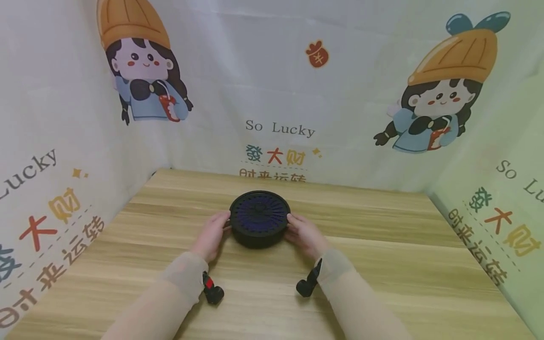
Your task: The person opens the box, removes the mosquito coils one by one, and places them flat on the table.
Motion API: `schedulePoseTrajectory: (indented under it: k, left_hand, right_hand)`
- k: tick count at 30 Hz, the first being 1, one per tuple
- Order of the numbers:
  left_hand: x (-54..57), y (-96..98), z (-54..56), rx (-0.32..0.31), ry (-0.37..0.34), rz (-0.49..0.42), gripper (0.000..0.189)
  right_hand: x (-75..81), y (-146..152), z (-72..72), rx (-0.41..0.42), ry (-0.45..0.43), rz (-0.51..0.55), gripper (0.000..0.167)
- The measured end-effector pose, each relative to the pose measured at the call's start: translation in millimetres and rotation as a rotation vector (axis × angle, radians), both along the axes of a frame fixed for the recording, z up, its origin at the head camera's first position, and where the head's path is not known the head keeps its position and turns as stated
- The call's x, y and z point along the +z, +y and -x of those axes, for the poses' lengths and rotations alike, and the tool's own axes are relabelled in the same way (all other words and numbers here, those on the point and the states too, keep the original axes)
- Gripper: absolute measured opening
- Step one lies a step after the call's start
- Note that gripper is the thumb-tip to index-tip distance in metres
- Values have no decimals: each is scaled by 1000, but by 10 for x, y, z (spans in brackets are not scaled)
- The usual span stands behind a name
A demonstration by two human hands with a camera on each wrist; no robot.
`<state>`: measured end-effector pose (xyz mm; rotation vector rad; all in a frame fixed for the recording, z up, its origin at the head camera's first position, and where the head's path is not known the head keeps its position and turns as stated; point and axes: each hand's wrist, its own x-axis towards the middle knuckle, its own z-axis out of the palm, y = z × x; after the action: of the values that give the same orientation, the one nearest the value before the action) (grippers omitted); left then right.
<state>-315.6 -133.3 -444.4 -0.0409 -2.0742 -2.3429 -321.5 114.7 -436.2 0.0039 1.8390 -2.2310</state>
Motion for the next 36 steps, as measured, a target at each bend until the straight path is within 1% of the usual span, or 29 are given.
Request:
schedulePoseTrajectory:
  k: [3, 7, 10, 13, 17, 21, 22, 24, 25, 27, 29, 32, 36]
  left_hand:
    - [-2, 123, -16, -1, -12, -23, 40]
    - [3, 249, -49, -19, -24, -31, 38]
    - [9, 314, -82, -44, -17, -28, 39]
    - [9, 357, -111, -66, -22, -32, 38]
    - [-13, 429, -152, -68, -43, -60, 36]
    - [-45, 498, -211, -59, -55, -77, 34]
    - [-47, 509, -224, -56, -59, -81, 33]
    - [-51, 529, -252, -52, -55, -80, 32]
    - [-51, 539, -265, -50, -54, -80, 30]
    - [-46, 556, -291, -43, -52, -74, 29]
    - [-40, 572, -312, -40, -47, -64, 28]
    - [-37, 591, -335, -43, -41, -52, 30]
    - [-47, 607, -345, -43, -32, -42, 34]
  right_hand:
    - [0, 131, -37, -12, -6, 13, 52]
    - [-4, 286, -86, 3, 10, -6, 49]
    - [-10, 381, -129, 23, 23, -16, 50]
    - [-17, 450, -180, 23, 29, -15, 51]
    - [-8, 518, -271, 4, 33, -17, 51]
    - [-35, 601, -354, 7, 68, -31, 63]
    - [-45, 626, -368, 16, 88, -28, 66]
    - [-57, 654, -398, 10, 107, -36, 73]
    - [-61, 663, -407, 6, 111, -38, 73]
    - [-65, 674, -423, -11, 100, -42, 72]
    - [-63, 669, -431, -37, 66, -56, 67]
    - [-56, 666, -431, -53, 29, -60, 57]
    - [-48, 669, -442, -55, 25, -62, 51]
